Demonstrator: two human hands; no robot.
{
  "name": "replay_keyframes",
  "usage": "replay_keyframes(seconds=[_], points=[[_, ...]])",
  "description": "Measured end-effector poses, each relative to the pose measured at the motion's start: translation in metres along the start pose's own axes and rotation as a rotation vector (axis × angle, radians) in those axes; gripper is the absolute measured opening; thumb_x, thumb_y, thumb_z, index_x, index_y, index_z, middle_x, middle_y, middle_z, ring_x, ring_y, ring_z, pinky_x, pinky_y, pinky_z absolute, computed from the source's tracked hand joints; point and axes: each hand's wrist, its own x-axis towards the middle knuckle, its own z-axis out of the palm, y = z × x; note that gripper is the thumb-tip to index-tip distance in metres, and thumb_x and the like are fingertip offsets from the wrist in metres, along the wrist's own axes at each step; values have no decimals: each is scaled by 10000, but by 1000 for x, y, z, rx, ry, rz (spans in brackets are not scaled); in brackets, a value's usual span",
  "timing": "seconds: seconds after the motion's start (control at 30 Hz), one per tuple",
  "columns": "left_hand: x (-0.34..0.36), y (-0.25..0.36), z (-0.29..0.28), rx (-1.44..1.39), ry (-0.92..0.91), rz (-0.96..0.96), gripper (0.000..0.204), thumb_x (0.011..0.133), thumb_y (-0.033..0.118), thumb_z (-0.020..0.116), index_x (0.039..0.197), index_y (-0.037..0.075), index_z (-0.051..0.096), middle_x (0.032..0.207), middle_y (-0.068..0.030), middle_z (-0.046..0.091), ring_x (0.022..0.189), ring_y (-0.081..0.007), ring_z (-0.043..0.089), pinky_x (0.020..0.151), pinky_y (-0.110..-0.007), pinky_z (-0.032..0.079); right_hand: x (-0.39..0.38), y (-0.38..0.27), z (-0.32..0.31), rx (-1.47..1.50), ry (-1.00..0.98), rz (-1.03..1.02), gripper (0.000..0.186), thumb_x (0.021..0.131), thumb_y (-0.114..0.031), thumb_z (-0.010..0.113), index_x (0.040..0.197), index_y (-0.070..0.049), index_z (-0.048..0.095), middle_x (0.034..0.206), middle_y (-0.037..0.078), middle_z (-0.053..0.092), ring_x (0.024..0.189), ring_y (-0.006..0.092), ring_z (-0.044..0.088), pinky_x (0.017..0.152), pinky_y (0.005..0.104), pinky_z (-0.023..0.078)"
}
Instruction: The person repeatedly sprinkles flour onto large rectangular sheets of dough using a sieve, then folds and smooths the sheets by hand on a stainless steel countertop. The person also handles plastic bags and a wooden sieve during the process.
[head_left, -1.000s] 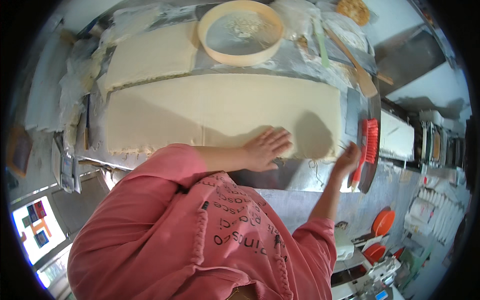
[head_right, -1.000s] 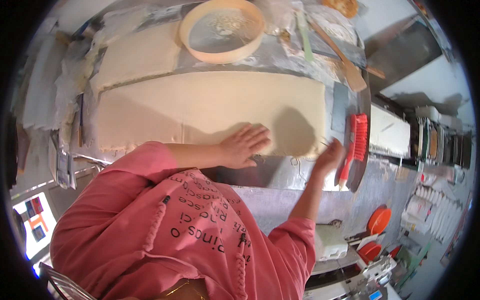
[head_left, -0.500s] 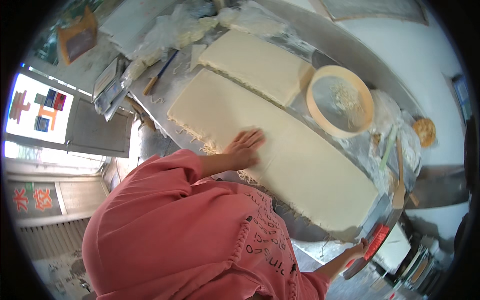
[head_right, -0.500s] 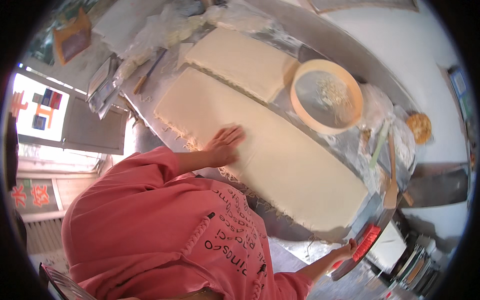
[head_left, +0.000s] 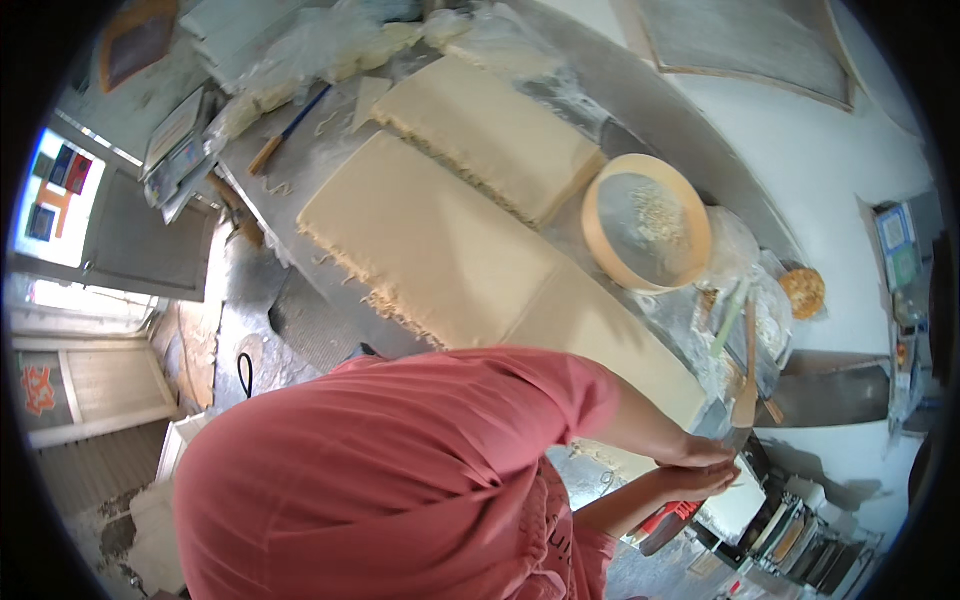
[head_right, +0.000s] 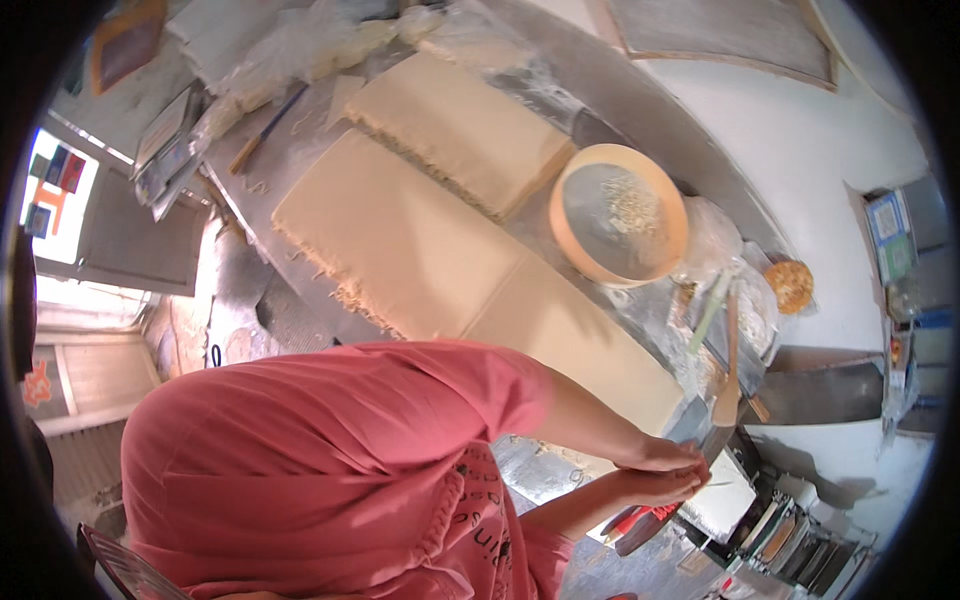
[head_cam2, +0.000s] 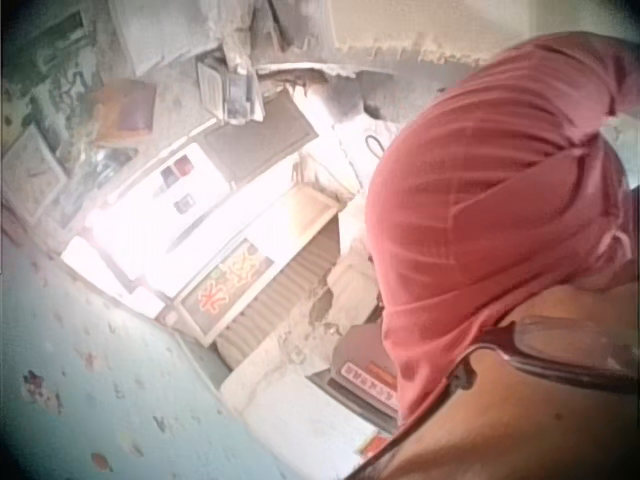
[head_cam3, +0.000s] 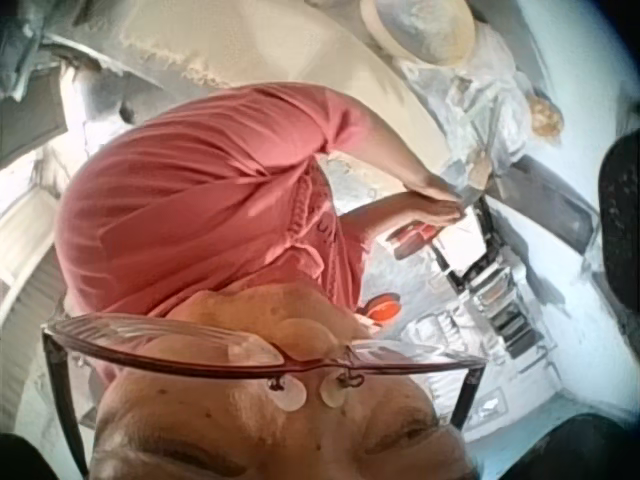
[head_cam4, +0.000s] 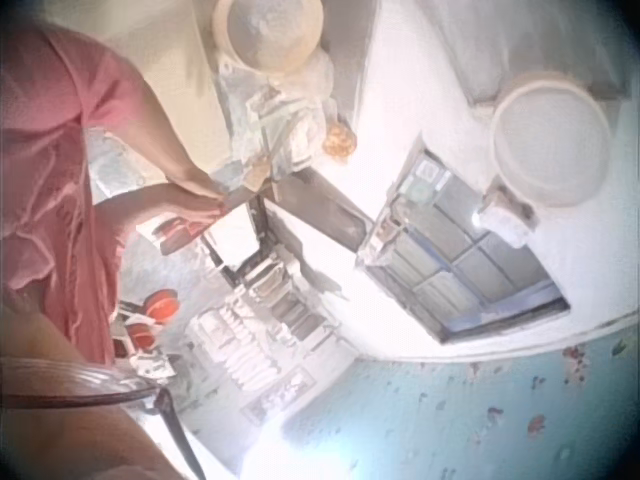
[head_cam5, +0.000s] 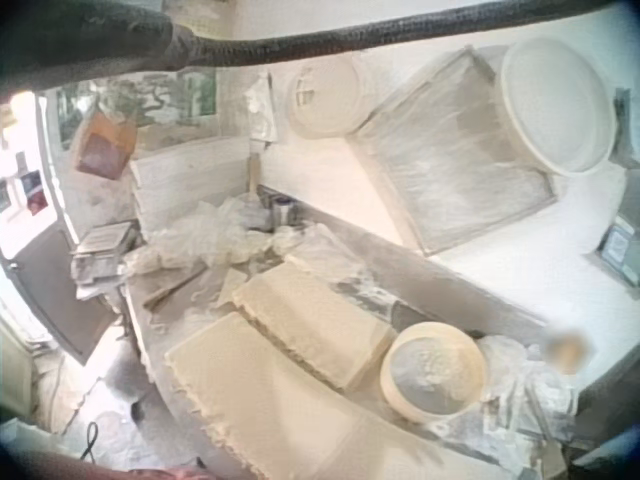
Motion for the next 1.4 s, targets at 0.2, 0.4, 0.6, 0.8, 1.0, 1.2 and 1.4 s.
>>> replay_keyframes(seconds=[0.2, 0.4, 0.6, 0.8, 1.0, 1.2, 1.4], points=[[43, 56, 38, 1127, 151, 191, 722, 852, 524, 442, 1415, 118, 243, 1484, -174, 102, 1374, -343, 6, 1097, -471, 21, -35, -37, 3, -248, -139, -235, 645, 896, -453, 439, 1334, 9, 331, 1244, 204, 434, 1100, 294, 483, 913, 366, 384], [28, -19, -83, 1109, 417, 714, 511, 796, 298, 581, 1242, 71, 482, 1444, -208, 177, 1357, -345, 126, 1095, -461, 117, -36, 54, -7, -242, -352, 111, 502, 861, -376, 527, 1200, -10, 466, 1160, 94, 492, 1048, 206, 464, 886, 336, 361], [-237, -123, -259, 1549, 930, -106, 634, 864, 423, 473, 1400, 156, 267, 1487, -109, 144, 1375, -282, 96, 1099, -461, 85, -39, 141, 150, -278, -743, 499, 455, 847, -414, 533, 1107, -41, 524, 1093, 56, 510, 823, 151, 491, 679, 281, 411], [-385, -181, -244, 1428, 1289, -165, 574, 836, 376, 529, 1341, 148, 377, 1419, -126, 293, 1327, -281, 240, 1080, -439, 191, -19, 216, 233, -337, -1060, 893, 411, 713, -520, 609, 745, -126, 496, 630, -9, 437, 438, 149, 298, 435, 265, 237], [-429, -173, -312, 1355, 1736, -179, 577, 830, 385, 535, 1328, 129, 395, 1410, -131, 310, 1319, -305, 257, 1071, -453, 211, -34, 158, 234, -332, -819, 919, 442, 764, -429, 566, 1009, -78, 457, 926, 79, 479, 766, 273, 439, 604, 446, 390], [-481, -207, -311, 1299, 1640, -115, 585, 832, 396, 535, 1329, 122, 392, 1418, -125, 308, 1318, -306, 265, 1065, -453, 228, -68, 72, 183, -149, -893, 764, 631, 811, -468, 556, 1277, -83, 375, 1208, 150, 459, 1036, 357, 488, 751, 567, 442], [-536, -162, -376, -34, 1577, 310, 585, 874, 493, 476, 1296, 89, 443, 1286, -78, 479, 1200, -195, 418, 993, -351, 330, -259, 54, 175, -187, -1123, 742, 648, 792, -536, 582, 1261, -148, 358, 1021, 109, 497, 707, 283, 588, 567, 442, 499]])
